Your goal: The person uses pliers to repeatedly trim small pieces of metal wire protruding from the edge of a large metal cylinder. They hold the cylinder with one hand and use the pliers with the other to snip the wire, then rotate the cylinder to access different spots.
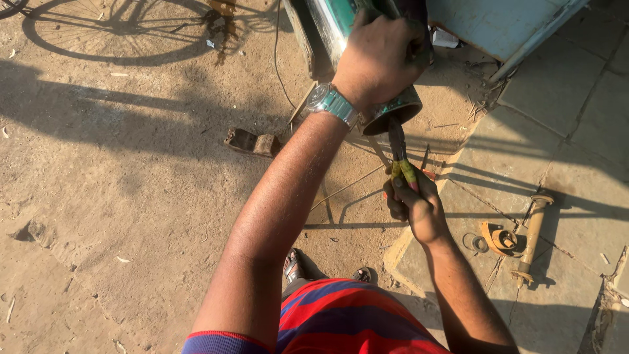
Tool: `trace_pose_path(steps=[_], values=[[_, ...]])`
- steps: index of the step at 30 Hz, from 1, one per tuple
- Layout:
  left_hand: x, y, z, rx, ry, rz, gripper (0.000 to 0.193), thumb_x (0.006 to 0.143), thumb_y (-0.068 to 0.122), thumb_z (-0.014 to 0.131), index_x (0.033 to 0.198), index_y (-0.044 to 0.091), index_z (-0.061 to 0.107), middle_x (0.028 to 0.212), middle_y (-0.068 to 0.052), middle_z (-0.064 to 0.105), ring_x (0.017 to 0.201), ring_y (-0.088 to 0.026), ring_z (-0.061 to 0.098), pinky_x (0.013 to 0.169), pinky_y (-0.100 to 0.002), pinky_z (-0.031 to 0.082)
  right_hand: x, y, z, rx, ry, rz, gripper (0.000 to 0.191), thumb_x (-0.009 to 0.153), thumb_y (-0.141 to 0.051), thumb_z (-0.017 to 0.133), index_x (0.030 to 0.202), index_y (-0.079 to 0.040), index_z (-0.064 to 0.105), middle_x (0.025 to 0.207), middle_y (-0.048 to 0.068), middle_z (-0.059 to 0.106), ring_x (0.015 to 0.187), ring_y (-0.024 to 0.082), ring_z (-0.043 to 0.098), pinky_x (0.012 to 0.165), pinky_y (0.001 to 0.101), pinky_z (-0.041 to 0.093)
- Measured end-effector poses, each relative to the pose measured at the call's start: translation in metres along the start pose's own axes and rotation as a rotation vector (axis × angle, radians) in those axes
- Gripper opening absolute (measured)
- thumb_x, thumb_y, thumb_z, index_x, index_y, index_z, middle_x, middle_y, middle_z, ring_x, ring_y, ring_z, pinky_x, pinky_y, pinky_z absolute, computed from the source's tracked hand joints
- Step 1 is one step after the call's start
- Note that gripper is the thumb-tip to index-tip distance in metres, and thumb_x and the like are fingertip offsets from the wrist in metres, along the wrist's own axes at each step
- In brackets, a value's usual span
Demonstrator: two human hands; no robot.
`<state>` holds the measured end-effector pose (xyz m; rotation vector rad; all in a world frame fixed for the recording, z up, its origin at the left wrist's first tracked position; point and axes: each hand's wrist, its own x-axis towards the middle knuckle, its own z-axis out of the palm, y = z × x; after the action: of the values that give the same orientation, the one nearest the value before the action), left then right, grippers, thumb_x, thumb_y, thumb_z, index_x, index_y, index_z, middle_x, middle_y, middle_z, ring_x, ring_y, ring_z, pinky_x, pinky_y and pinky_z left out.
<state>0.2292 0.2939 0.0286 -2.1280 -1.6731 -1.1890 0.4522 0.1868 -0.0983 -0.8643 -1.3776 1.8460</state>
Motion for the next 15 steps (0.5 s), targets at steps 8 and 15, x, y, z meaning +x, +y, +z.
trace_pose_path(steps=[8, 15], values=[[0.0, -0.001, -0.003, -0.06, 0.015, 0.098, 0.023, 0.087, 0.04, 0.075, 0.096, 0.019, 0.078, 0.075, -0.003, 0.076, 0.074, -0.026, 0.069, 0.097, -0.045, 0.04, -0.082, -0.013, -0.07, 0.019, 0.471, -0.216, 0.018, 0.1, -0.024, 0.057, 0.106, -0.007, 0.052, 0.087, 0.004, 0.058, 0.069, 0.014, 0.056, 0.059, 0.03, 0.044], [0.001, 0.002, -0.007, -0.062, -0.045, 0.135, 0.02, 0.091, 0.035, 0.072, 0.103, 0.02, 0.078, 0.078, 0.0, 0.077, 0.076, -0.02, 0.071, 0.101, -0.045, 0.039, -0.075, 0.032, -0.071, -0.058, 0.324, -0.187, 0.022, 0.109, -0.025, 0.06, 0.112, -0.003, 0.061, 0.083, -0.002, 0.05, 0.071, 0.008, 0.042, 0.063, 0.0268, 0.033]])
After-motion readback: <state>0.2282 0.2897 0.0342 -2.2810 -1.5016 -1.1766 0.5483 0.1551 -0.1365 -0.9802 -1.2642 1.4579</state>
